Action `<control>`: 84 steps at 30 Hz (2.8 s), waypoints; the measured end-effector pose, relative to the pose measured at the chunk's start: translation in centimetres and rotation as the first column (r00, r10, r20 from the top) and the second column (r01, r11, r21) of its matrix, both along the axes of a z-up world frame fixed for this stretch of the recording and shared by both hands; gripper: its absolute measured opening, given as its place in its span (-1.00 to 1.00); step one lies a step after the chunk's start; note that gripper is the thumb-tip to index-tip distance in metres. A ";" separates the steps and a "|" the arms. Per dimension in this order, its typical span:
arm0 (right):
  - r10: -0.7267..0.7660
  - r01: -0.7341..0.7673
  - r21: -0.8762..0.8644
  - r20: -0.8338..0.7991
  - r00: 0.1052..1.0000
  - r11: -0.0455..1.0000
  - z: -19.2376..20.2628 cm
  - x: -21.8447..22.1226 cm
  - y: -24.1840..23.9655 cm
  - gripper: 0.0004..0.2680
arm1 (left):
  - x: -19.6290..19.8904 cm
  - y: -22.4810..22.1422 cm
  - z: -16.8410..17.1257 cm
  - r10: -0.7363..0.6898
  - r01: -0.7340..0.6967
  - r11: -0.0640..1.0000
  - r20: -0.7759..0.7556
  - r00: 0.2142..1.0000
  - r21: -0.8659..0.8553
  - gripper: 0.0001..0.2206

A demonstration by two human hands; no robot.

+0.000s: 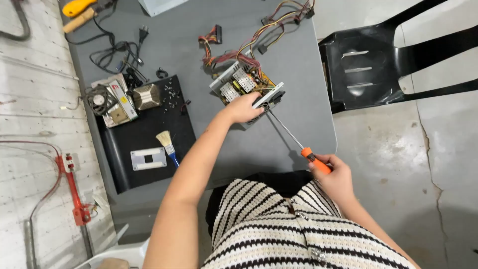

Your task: The person is disassembling and inspecting a computer power supply unit using a screwdriver on a repair bench.

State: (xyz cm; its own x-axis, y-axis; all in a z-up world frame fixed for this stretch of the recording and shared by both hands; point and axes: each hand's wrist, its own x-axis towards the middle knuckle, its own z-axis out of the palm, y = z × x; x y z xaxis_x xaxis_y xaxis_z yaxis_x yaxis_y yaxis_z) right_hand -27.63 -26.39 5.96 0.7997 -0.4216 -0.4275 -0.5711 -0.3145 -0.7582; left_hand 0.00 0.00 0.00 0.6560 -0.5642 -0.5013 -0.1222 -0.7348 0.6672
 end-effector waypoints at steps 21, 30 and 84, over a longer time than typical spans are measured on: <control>0.439 -0.570 -0.356 -0.385 0.812 0.741 4.0 1.6 0.3 -0.73 | -2.3 -0.2 2.5 -0.068 0.068 0.998 -0.014 0.998 -0.016 -0.60; 0.079 0.183 0.654 -0.350 0.933 0.734 -0.4 0.5 -2.9 -0.68 | -3.7 0.9 5.5 -0.092 0.091 0.995 -0.031 0.995 -0.029 -0.57; 0.134 -0.291 -0.328 -0.427 0.894 0.899 -10.3 1.6 -2.3 -0.64 | 2.1 22.4 -6.6 0.142 -0.496 0.839 0.791 0.596 0.224 -0.92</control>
